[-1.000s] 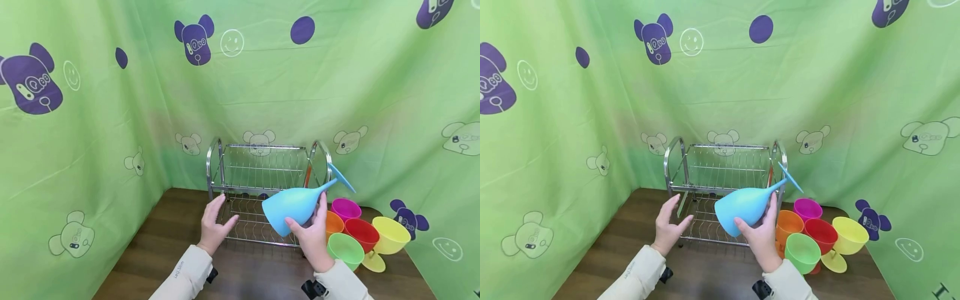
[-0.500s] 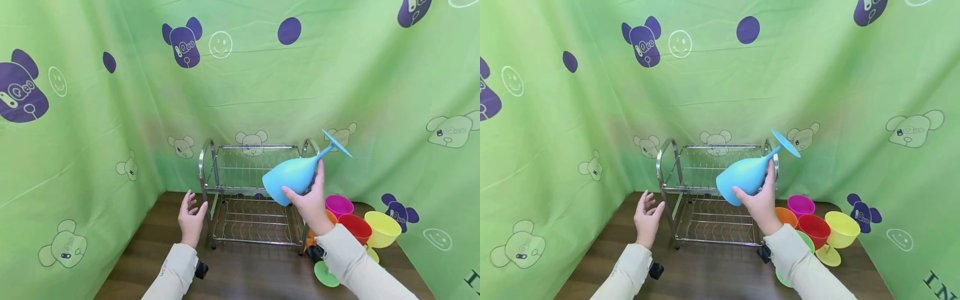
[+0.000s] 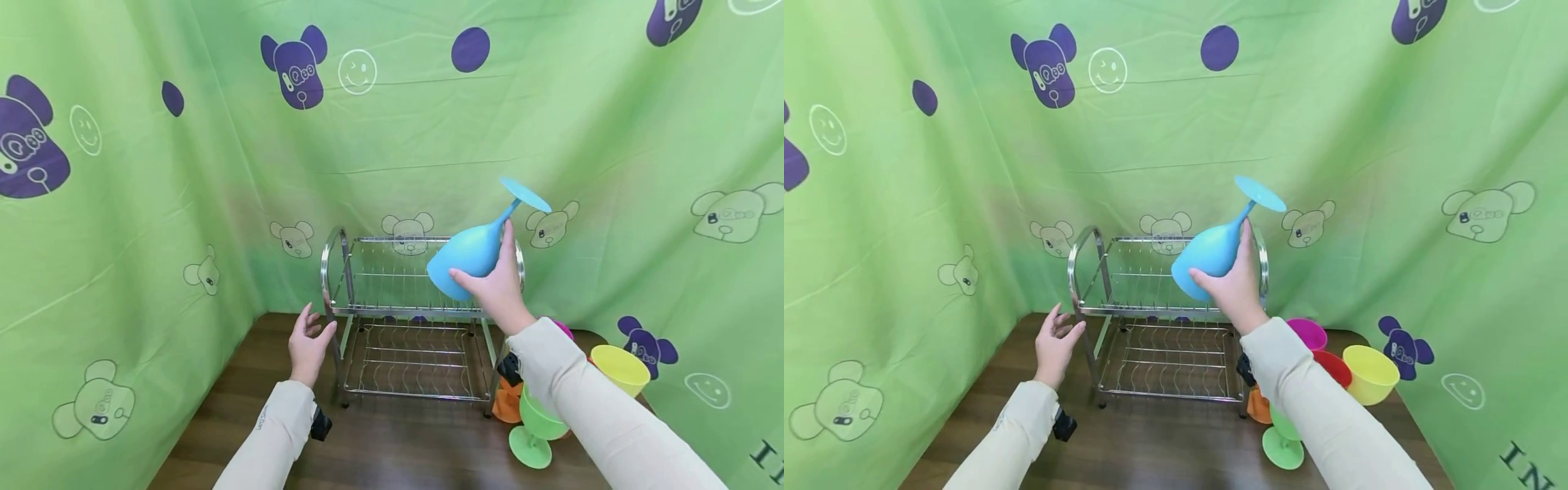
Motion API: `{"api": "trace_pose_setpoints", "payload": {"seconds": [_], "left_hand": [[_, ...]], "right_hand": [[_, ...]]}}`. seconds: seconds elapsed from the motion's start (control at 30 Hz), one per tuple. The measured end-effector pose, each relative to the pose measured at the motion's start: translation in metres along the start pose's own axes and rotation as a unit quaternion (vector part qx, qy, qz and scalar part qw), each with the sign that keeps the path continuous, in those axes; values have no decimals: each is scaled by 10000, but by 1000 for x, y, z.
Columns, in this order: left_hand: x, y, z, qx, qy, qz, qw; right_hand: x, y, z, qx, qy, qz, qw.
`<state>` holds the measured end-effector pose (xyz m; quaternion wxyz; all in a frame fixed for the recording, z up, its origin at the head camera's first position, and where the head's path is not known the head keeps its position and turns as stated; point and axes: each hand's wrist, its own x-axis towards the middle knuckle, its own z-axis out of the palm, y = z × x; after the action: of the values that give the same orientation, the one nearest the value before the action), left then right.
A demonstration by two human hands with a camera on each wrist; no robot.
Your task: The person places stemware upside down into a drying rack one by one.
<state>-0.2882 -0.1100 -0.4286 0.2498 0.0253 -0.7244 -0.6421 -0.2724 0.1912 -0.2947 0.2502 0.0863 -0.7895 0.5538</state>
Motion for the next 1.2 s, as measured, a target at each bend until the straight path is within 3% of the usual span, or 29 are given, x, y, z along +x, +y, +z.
{"api": "trace_pose_setpoints", "payload": {"seconds": [0.4, 0.57, 0.83, 1.2], "left_hand": [[10, -5, 5, 16, -266, 100, 9996], [9, -7, 7, 213, -326, 60, 9992], [5, -12, 12, 95, -308, 224, 9992], [0, -17, 13, -83, -564, 372, 9977]], "right_hand": [[22, 7, -2, -609, 158, -127, 9979], [27, 11, 0, -734, 96, -113, 9972], [32, 18, 8, -853, 84, -155, 9962], [30, 34, 17, -1185, -63, 281, 9925]]}}
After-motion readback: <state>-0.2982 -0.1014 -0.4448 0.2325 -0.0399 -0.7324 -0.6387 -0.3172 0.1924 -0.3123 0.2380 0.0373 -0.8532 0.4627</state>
